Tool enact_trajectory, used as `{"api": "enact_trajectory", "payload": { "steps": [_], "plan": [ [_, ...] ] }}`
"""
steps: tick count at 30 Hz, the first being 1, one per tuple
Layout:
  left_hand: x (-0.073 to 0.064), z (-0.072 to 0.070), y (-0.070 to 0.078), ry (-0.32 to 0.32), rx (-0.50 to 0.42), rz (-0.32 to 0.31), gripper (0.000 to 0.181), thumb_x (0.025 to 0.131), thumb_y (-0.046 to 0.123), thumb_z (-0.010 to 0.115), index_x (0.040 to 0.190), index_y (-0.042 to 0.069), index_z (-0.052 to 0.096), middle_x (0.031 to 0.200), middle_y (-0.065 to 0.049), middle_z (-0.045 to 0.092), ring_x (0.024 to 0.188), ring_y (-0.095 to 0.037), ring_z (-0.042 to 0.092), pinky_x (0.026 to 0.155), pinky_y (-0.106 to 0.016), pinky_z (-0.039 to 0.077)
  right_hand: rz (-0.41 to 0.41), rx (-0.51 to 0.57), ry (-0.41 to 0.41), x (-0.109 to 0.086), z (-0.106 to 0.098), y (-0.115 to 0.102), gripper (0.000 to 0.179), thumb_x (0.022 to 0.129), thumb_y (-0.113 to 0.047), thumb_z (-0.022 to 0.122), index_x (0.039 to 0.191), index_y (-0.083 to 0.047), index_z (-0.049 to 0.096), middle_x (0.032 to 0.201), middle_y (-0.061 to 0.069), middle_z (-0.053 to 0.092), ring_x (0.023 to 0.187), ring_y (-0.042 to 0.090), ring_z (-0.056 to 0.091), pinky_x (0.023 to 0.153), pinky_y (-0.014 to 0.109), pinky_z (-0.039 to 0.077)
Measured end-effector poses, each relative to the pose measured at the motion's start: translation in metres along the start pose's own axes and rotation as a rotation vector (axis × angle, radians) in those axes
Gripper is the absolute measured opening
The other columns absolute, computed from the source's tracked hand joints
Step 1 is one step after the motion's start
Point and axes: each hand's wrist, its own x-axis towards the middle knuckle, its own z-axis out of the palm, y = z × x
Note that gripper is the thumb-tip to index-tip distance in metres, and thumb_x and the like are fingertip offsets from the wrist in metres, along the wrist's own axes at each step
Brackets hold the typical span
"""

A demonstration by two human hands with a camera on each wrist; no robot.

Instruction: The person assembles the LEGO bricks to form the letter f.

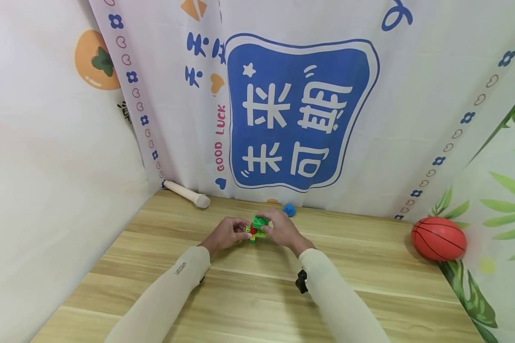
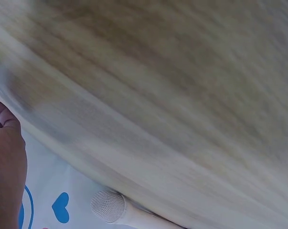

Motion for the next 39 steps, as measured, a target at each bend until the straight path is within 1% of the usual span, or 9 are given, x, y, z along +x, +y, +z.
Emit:
{"api": "enact_trajectory", "payload": {
  "steps": [4, 10, 18, 25, 29, 34, 39],
  "plan": [
    [0.000, 0.000, 0.001, -0.002, -0.009, -0.012, 0.026, 0.095, 0.010, 0.083, 0.120, 0.001, 0.078, 0.094, -0.008, 0.073, 0.083, -0.012, 0.061, 0.070, -0.019, 0.052, 0.011, -0.008, -0.007, 0.000, 0.000, -0.001, 0.040, 0.101, -0.005, 0.072, 0.142, -0.003, 0.068, 0.144, 0.018, 0.067, 0.120, 0.035, 0.069, 0.097, 0.054, 0.058],
    [0.001, 0.000, 0.001, -0.006, -0.014, -0.024, 0.026, 0.095, 0.011, 0.083, 0.119, 0.002, 0.078, 0.094, -0.008, 0.073, 0.083, -0.013, 0.061, 0.069, -0.019, 0.052, 0.024, -0.012, -0.025, 0.003, 0.000, -0.004, 0.040, 0.101, -0.004, 0.073, 0.141, -0.006, 0.069, 0.146, 0.016, 0.067, 0.127, 0.036, 0.068, 0.101, 0.057, 0.058],
    [0.001, 0.000, 0.002, -0.010, -0.023, -0.037, 0.028, 0.095, 0.008, 0.082, 0.121, 0.000, 0.077, 0.096, -0.009, 0.073, 0.083, -0.012, 0.062, 0.069, -0.019, 0.052, -0.035, -0.046, -0.039, 0.005, 0.001, -0.005, 0.040, 0.098, 0.001, 0.075, 0.137, -0.004, 0.072, 0.138, 0.017, 0.072, 0.130, 0.038, 0.065, 0.098, 0.057, 0.059],
    [-0.001, -0.001, 0.004, -0.015, -0.023, -0.031, 0.028, 0.095, 0.008, 0.082, 0.121, -0.001, 0.077, 0.096, -0.010, 0.073, 0.084, -0.013, 0.061, 0.069, -0.020, 0.052, -0.013, -0.053, -0.041, 0.005, 0.002, -0.007, 0.041, 0.097, 0.001, 0.076, 0.137, -0.005, 0.073, 0.136, 0.016, 0.072, 0.129, 0.036, 0.066, 0.101, 0.055, 0.059],
    [-0.001, 0.000, 0.005, -0.019, -0.022, -0.034, 0.028, 0.095, 0.008, 0.082, 0.122, -0.001, 0.077, 0.096, -0.009, 0.073, 0.084, -0.013, 0.062, 0.069, -0.020, 0.053, -0.009, -0.067, -0.033, 0.005, 0.003, -0.008, 0.041, 0.096, 0.002, 0.076, 0.136, -0.003, 0.072, 0.133, 0.016, 0.072, 0.126, 0.035, 0.067, 0.103, 0.054, 0.058],
    [-0.001, 0.001, 0.004, -0.011, -0.030, -0.043, 0.028, 0.095, 0.008, 0.082, 0.122, 0.000, 0.077, 0.096, -0.009, 0.073, 0.085, -0.015, 0.062, 0.068, -0.019, 0.053, -0.010, -0.076, -0.023, 0.004, 0.004, -0.010, 0.041, 0.095, 0.004, 0.076, 0.135, -0.001, 0.073, 0.131, 0.017, 0.073, 0.125, 0.036, 0.067, 0.105, 0.053, 0.057],
    [-0.002, 0.001, 0.004, 0.000, -0.010, -0.035, 0.028, 0.095, 0.008, 0.082, 0.121, 0.000, 0.077, 0.096, -0.010, 0.073, 0.085, -0.016, 0.063, 0.069, -0.020, 0.053, 0.006, -0.100, -0.023, 0.003, 0.005, -0.010, 0.042, 0.096, 0.001, 0.076, 0.138, 0.000, 0.071, 0.131, 0.017, 0.072, 0.124, 0.035, 0.066, 0.106, 0.051, 0.056]
  ]
}}
